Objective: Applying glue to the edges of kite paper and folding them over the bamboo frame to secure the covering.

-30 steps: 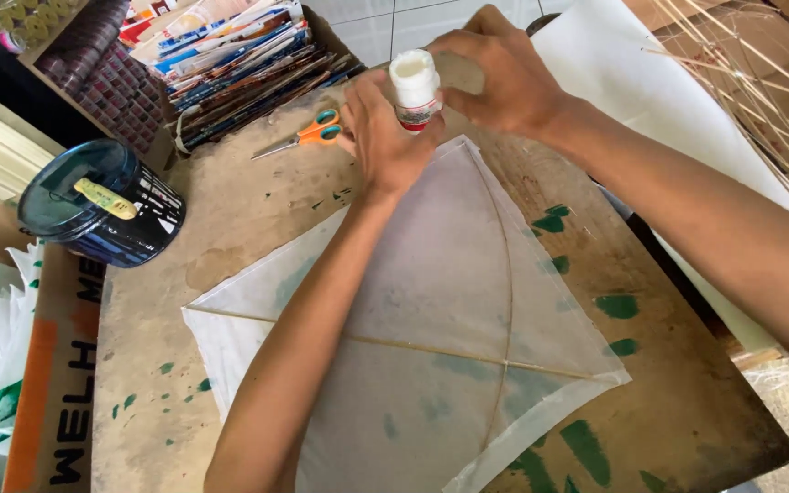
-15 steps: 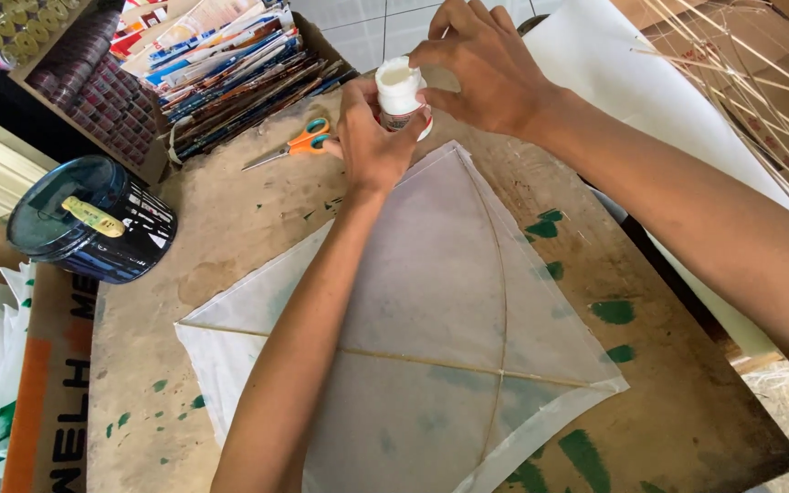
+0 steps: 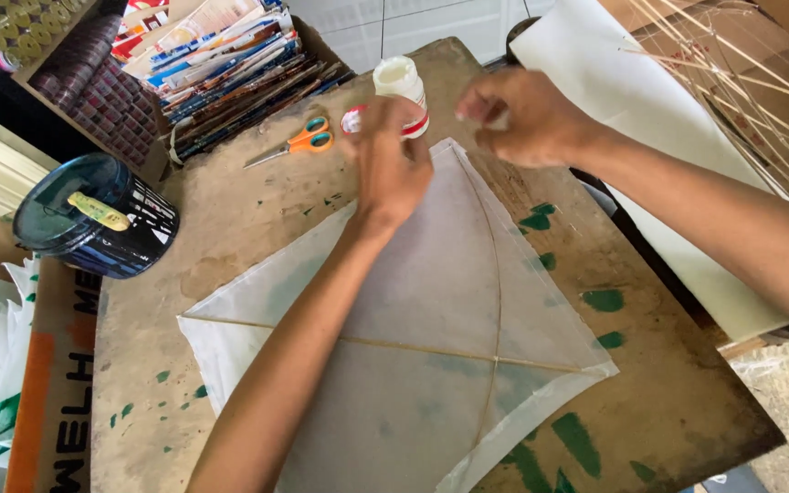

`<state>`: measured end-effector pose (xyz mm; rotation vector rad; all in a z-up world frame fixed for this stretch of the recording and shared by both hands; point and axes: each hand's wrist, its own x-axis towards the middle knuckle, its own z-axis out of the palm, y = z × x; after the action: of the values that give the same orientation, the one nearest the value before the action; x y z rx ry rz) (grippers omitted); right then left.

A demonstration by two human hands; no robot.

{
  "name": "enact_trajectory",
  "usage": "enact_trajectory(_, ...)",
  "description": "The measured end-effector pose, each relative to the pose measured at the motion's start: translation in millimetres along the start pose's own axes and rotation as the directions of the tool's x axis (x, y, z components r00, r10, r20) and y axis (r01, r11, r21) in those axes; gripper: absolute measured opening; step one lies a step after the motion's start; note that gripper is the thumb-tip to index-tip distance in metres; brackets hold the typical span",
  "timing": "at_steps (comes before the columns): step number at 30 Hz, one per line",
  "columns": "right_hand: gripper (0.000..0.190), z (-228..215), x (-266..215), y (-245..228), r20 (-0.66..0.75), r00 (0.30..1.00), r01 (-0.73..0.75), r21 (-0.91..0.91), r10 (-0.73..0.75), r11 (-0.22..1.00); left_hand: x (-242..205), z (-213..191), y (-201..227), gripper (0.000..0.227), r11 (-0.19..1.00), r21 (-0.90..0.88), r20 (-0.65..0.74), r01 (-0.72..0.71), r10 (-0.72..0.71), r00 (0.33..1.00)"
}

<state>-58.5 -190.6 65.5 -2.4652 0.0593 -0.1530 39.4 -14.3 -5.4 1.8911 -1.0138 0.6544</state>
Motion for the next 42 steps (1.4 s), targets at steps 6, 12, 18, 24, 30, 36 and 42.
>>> enact_trajectory(6, 0.025, 17.2, -43.3, 16.6, -0.023, 0.981, 0.19, -0.084, -0.192, 0.978, -24.2, 0.1, 26.4, 0.03, 0.98, 0.199, 0.454, 0.006, -0.098, 0.885)
enact_trajectory(12, 0.027, 26.9, -43.1, 26.8, -0.044, 0.976, 0.205, -0.113, -0.211, 0.972, -29.1, 5.8, 22.1, 0.03, 0.979, 0.199, 0.406, -0.041, -0.044, 0.913)
enact_trajectory(18, 0.031, 33.8, -43.6, 33.5, -0.07, 0.96, 0.251, -0.2, -0.27, 0.947, -30.2, 5.7, 21.5, 0.03, 0.976, 0.199, 0.394, -0.085, 0.0, 0.919)
enact_trajectory(24, 0.038, 39.4, -35.3, 49.2, -0.034, 0.947, 0.299, -0.268, -0.319, 0.916, -33.6, 11.0, 17.7, 0.04, 0.953, 0.233, 0.334, -0.191, 0.106, 0.937)
enact_trajectory(30, 0.039, 43.0, -39.2, 50.6, -0.026, 0.928, 0.337, -0.363, -0.371, 0.869, -34.0, 11.2, 17.3, 0.043, 0.949, 0.239, 0.322, -0.208, 0.125, 0.939)
enact_trajectory(36, 0.036, 40.8, -51.9, 40.8, 0.002, 0.933, 0.334, -0.383, -0.361, 0.861, -35.7, 15.1, 14.1, 0.041, 0.936, 0.277, 0.324, -0.216, 0.12, 0.938)
enact_trajectory(42, 0.03, 34.9, -68.3, 34.9, 0.02, 0.946, 0.31, -0.342, -0.322, 0.887, -35.4, 14.8, 14.0, 0.041, 0.93, 0.297, 0.34, -0.218, 0.11, 0.934)
